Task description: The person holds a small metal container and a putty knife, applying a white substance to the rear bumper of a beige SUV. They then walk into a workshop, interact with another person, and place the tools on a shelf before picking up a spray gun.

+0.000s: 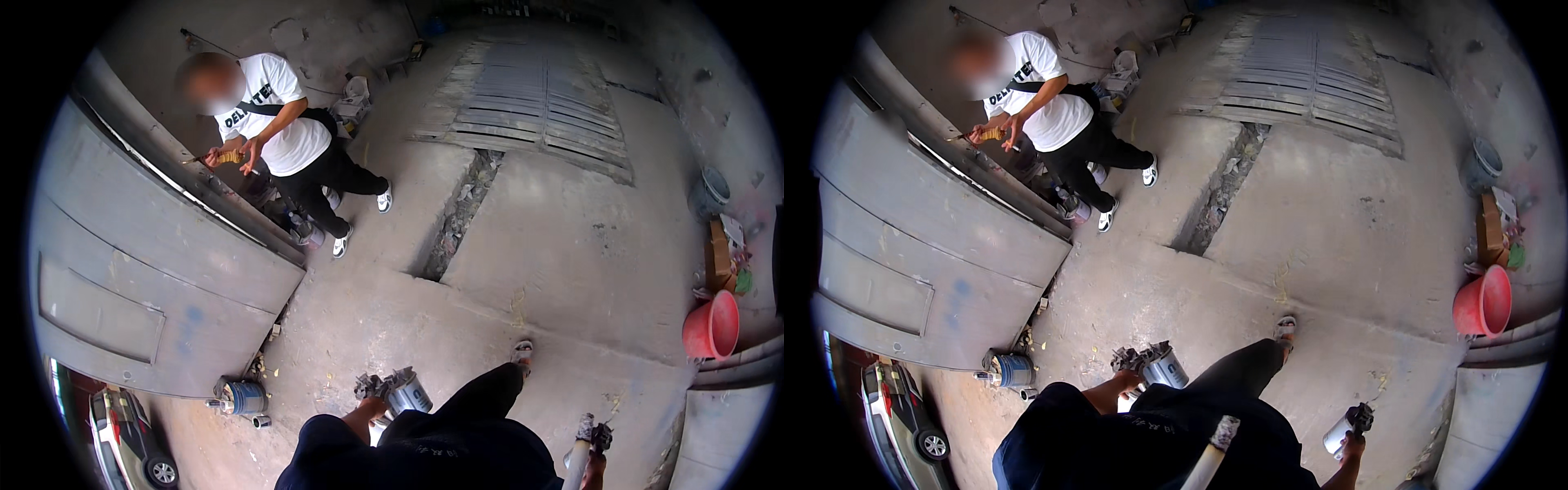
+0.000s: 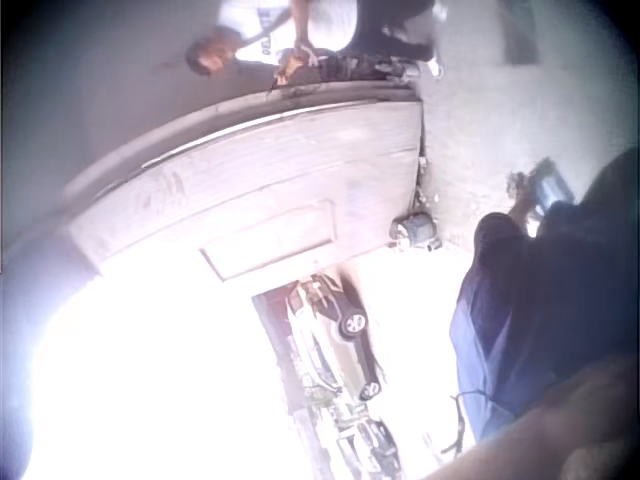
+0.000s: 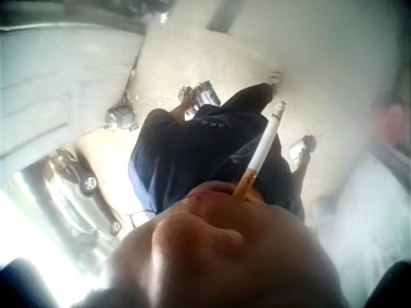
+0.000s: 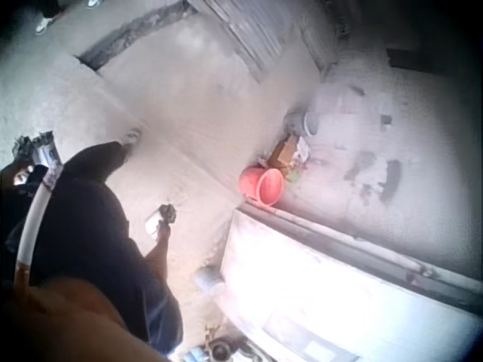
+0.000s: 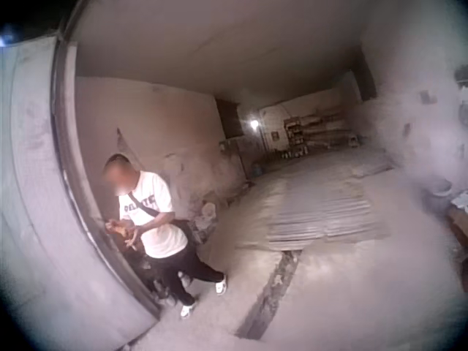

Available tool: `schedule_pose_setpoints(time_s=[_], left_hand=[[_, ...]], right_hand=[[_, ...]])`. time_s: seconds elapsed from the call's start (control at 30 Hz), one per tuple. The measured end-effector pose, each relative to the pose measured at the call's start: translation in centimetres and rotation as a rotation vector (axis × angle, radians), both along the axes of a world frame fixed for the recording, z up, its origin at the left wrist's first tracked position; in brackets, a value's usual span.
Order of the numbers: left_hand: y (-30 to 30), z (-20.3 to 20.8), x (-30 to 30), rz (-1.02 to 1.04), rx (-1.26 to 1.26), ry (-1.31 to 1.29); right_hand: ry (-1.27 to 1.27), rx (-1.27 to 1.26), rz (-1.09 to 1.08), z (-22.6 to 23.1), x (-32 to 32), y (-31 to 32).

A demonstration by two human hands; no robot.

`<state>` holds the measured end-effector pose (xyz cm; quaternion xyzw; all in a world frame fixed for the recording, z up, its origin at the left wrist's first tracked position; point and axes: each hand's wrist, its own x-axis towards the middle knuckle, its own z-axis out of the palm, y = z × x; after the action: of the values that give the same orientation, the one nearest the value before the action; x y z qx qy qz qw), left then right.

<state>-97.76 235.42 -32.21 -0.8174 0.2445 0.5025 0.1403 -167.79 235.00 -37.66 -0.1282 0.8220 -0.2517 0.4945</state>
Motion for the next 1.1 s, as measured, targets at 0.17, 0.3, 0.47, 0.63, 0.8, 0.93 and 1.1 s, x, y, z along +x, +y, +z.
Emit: schedule_pose_setpoints(time_s=[0.17,0.3,0.47,0.63,0.8,0.93,1.1], left_hand=[[-12.1,2.7,-6.3,-0.086,-0.053,-0.076],[-21.1,7.4,-11.3,0.000,-0.150,-0.081],[-30.2,6.4,-15.0,-0.059,-0.323,-0.139],[-38.7,8.8,-18.5,-0.068,-0.337,-0.162],[-41.7,12.2,-23.3,0.056,-0.383,-0.187],[-43.2,11.9,-24.7,0.159,-0.192,-0.172],[-39.2,12.5,-29.3,0.404,-0.080,-0.091]], right_hand=[[-0.074,0.284,0.025,2.8,-2.8,-12.3],[-0.102,0.225,0.141,5.5,-3.5,-23.4],[-0.149,0.137,0.274,6.5,-5.2,-36.1],[-0.150,0.118,0.416,6.2,-9.1,-48.4],[-0.137,0.070,0.513,7.1,-13.1,-59.9],[-0.130,0.013,0.539,8.0,-16.2,-67.1],[-0.093,-0.056,0.564,1.6,-19.7,-75.7]])
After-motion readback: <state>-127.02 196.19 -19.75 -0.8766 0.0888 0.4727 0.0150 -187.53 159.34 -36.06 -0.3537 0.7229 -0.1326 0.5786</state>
